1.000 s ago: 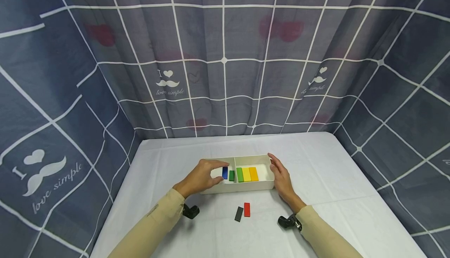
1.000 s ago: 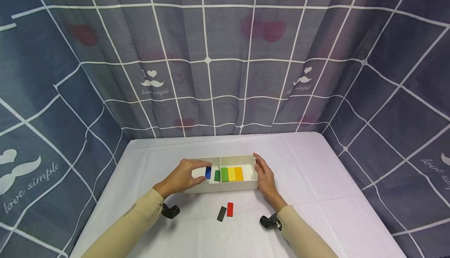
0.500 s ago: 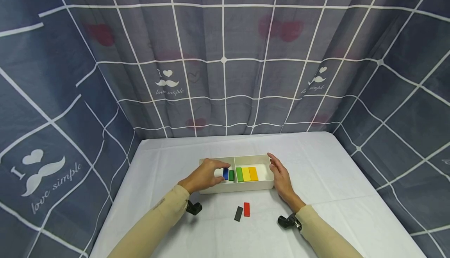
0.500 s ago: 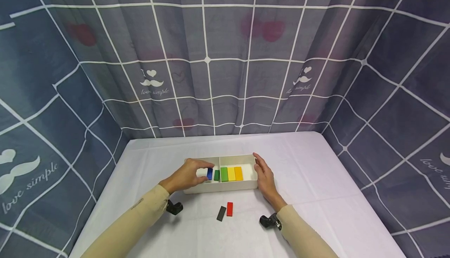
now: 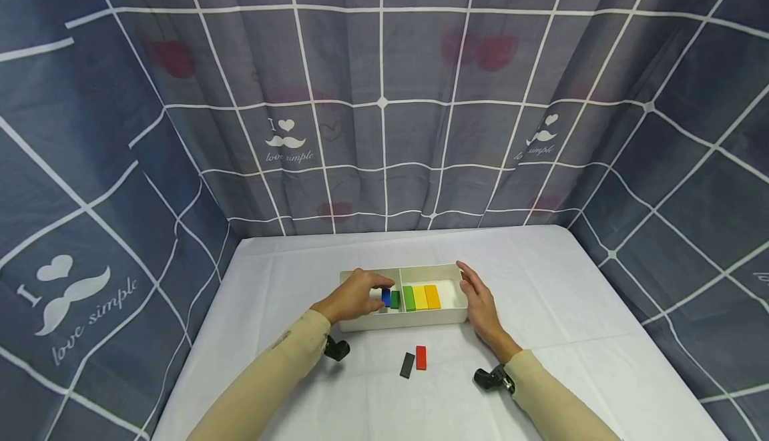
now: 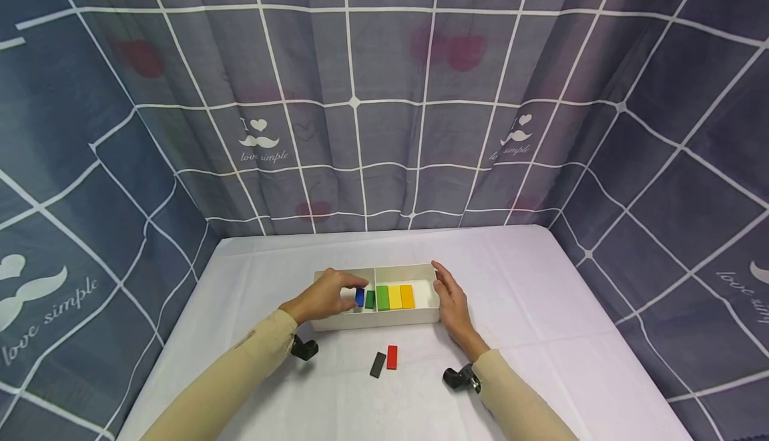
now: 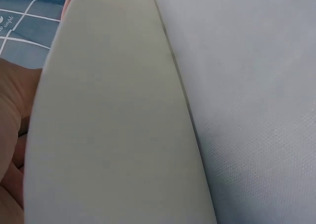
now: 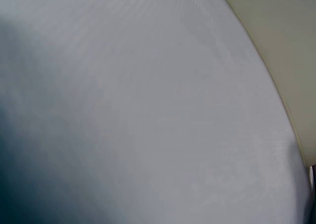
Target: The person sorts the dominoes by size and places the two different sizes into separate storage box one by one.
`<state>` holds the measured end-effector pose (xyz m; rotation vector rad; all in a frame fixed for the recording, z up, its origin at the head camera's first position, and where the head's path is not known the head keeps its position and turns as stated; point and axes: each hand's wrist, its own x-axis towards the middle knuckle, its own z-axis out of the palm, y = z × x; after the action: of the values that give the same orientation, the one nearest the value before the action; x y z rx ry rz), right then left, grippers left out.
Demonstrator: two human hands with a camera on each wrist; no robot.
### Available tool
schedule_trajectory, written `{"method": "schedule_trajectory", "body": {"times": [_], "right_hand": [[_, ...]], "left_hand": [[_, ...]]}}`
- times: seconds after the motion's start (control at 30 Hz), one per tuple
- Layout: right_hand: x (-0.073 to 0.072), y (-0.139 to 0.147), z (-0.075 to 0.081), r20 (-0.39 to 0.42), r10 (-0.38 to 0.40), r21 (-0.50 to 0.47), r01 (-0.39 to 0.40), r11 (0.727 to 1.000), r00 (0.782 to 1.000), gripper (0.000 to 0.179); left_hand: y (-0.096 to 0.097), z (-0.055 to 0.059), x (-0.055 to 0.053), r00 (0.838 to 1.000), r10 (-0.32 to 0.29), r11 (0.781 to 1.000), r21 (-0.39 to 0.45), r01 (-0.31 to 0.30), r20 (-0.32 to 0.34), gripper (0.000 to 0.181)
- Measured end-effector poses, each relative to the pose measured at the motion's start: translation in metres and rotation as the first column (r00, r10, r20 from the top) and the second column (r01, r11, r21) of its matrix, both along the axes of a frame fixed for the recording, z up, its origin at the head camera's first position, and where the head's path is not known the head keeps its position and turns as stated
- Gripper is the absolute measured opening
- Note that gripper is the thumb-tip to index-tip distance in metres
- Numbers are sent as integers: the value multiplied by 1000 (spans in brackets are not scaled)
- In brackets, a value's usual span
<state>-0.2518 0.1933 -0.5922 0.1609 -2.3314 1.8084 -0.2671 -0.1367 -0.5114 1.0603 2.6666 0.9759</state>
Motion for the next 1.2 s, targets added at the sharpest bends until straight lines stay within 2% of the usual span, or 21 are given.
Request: {"method": "schedule_trajectory", "body": {"times": [0.27, 0.77, 1.0, 1.2], "right_hand": [[1, -1, 0, -2, -5, -1, 5, 1000, 1000, 47], [0, -1, 0, -14, -16, -13, 15, 1000, 1000, 46], [0, -2, 2, -22, -7, -15, 7, 1000, 1000, 46], [0, -2, 2, -17, -3, -20, 3, 1000, 1000, 46]], "left_hand": [[6, -6, -6, 1000, 21, 998, -56, -20, 17, 48], [10, -12, -13, 998, 48, 995, -90, -45, 35, 52], [13, -17, -17, 1000, 31, 994, -102, -31, 1, 51], [17, -17, -17, 999, 36, 993, -109, -35, 6, 49]]}}
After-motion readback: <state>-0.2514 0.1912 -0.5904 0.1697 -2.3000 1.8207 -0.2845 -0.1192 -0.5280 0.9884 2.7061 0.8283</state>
